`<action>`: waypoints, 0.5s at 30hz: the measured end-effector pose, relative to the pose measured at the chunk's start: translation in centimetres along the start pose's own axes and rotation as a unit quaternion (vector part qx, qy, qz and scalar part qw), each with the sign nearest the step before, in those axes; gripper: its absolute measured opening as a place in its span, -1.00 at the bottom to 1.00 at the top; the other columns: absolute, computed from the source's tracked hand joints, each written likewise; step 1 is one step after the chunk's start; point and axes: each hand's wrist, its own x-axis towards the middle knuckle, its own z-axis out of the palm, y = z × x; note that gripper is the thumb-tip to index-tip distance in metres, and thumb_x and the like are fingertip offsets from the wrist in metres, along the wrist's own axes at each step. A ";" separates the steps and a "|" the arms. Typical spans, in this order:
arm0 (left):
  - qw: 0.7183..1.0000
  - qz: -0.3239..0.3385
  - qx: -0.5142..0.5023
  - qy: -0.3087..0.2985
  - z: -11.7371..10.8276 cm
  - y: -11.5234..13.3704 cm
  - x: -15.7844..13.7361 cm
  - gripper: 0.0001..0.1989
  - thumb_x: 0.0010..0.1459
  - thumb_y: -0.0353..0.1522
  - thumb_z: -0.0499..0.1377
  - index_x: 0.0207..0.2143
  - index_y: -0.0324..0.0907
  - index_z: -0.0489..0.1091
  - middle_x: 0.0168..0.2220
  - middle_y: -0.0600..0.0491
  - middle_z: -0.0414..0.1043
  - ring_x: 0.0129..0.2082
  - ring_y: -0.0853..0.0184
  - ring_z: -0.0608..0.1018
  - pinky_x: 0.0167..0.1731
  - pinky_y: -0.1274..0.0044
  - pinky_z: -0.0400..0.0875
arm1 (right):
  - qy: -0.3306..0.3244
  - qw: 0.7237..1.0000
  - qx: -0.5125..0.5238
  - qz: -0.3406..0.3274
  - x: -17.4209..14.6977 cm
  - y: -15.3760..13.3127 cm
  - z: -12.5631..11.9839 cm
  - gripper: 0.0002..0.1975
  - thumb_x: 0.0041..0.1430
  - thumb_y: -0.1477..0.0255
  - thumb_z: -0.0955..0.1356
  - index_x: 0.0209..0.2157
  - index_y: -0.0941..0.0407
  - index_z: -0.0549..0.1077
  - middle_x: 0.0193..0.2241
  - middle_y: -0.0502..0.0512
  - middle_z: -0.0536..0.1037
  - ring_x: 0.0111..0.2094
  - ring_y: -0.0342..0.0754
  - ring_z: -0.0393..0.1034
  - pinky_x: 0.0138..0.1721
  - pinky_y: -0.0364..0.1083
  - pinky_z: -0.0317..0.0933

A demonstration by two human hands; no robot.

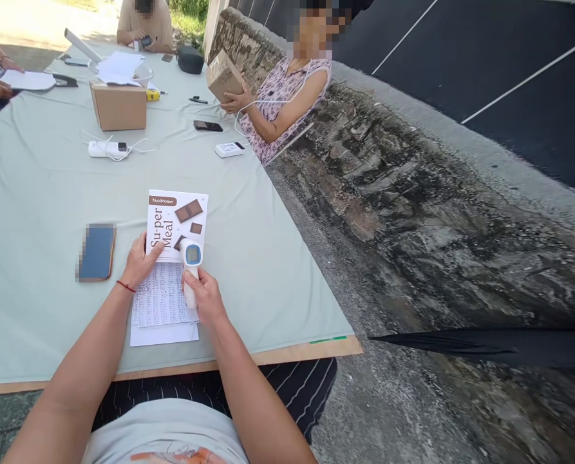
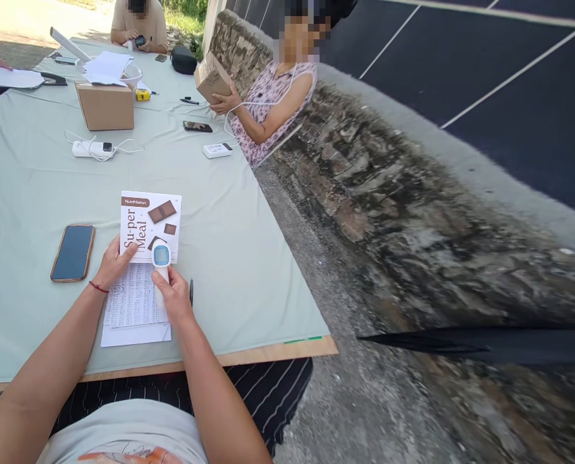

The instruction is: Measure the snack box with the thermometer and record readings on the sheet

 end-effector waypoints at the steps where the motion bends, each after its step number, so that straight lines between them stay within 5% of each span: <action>1: 1.000 0.001 -0.001 0.000 0.0 0.0 0.0 -0.48 0.23 0.02 0.08 0.00 -0.19 0.39 -0.04 -0.10 0.48 -0.04 0.11 0.49 -0.02 0.28 0.39 | -0.012 1.000 0.021 0.015 0.0 -0.1 0.0 -0.51 -0.06 -0.05 0.42 -0.40 0.11 0.38 -0.57 -0.02 0.33 -0.54 -0.13 0.18 -0.53 -0.15 0.13; 15: 1.000 -0.015 -0.014 -0.009 -0.5 0.6 0.0 -0.43 0.21 0.06 0.10 0.04 -0.19 0.38 0.03 -0.11 0.47 0.03 0.07 0.48 0.02 0.25 0.37 | 0.055 0.998 0.018 0.002 -3.2 -1.1 -3.1 -0.56 -0.04 0.04 0.46 -0.39 0.13 0.38 -0.55 -0.02 0.34 -0.53 -0.13 0.16 -0.50 -0.14 0.10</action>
